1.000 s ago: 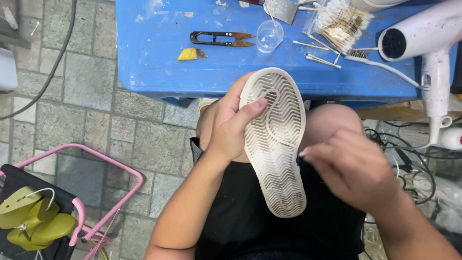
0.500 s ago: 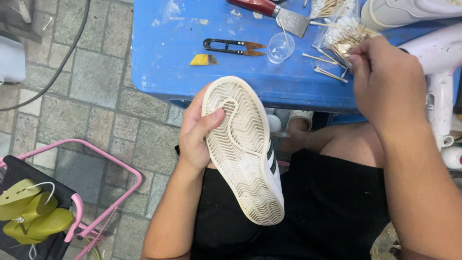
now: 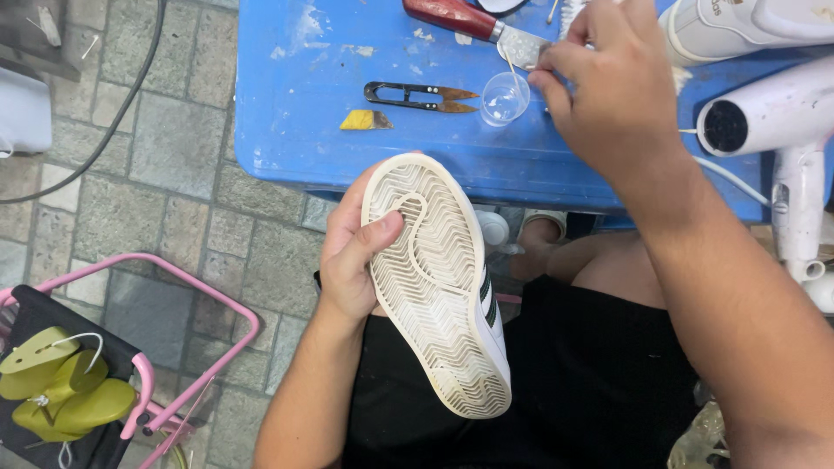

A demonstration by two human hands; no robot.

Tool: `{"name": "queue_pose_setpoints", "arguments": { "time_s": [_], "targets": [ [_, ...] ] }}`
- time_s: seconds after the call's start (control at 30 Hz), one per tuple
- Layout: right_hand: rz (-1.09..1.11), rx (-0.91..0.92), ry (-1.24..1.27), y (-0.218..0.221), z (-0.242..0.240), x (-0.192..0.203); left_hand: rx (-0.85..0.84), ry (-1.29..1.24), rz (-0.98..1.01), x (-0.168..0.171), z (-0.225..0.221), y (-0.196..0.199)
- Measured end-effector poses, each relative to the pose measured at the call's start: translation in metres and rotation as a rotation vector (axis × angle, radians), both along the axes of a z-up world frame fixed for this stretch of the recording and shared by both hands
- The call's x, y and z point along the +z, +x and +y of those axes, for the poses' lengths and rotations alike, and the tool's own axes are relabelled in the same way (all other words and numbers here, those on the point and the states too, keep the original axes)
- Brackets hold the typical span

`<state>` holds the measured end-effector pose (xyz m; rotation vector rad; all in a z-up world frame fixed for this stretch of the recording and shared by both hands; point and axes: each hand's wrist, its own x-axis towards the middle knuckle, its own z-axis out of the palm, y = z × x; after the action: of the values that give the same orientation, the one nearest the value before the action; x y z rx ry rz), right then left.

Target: The person applies a liquid from a small container to the sole of a white sneaker using a cotton swab. They hold the shoe and swipe the swab across the grooves of the sole while sitting at a blue table.

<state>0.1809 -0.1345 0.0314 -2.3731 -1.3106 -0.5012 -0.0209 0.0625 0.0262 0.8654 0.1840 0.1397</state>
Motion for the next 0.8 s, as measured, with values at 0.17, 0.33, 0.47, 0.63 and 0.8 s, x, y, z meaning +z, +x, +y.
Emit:
{"name": "queue_pose_setpoints", "arguments": {
  "time_s": [0.17, 0.33, 0.47, 0.63, 0.8],
  "targets": [
    [0.082, 0.096, -0.089, 0.026, -0.007, -0.006, 0.002, 0.029, 0.012, -0.003, 0.001, -0.004],
    [0.420, -0.023, -0.220, 0.024, -0.032, 0.006, 0.010, 0.019, 0.011, -0.005, 0.007, -0.010],
    [0.266, -0.019, -0.286, 0.019, -0.034, 0.000, 0.016, 0.031, 0.006, -0.005, 0.008, -0.010],
    [0.141, 0.011, -0.307, 0.013, -0.026, -0.007, 0.008, -0.001, -0.004, -0.007, 0.006, -0.007],
    [0.213, -0.047, 0.032, 0.002, -0.027, 0.001, 0.021, -0.008, -0.005, -0.003, 0.004, -0.003]
  ]
}}
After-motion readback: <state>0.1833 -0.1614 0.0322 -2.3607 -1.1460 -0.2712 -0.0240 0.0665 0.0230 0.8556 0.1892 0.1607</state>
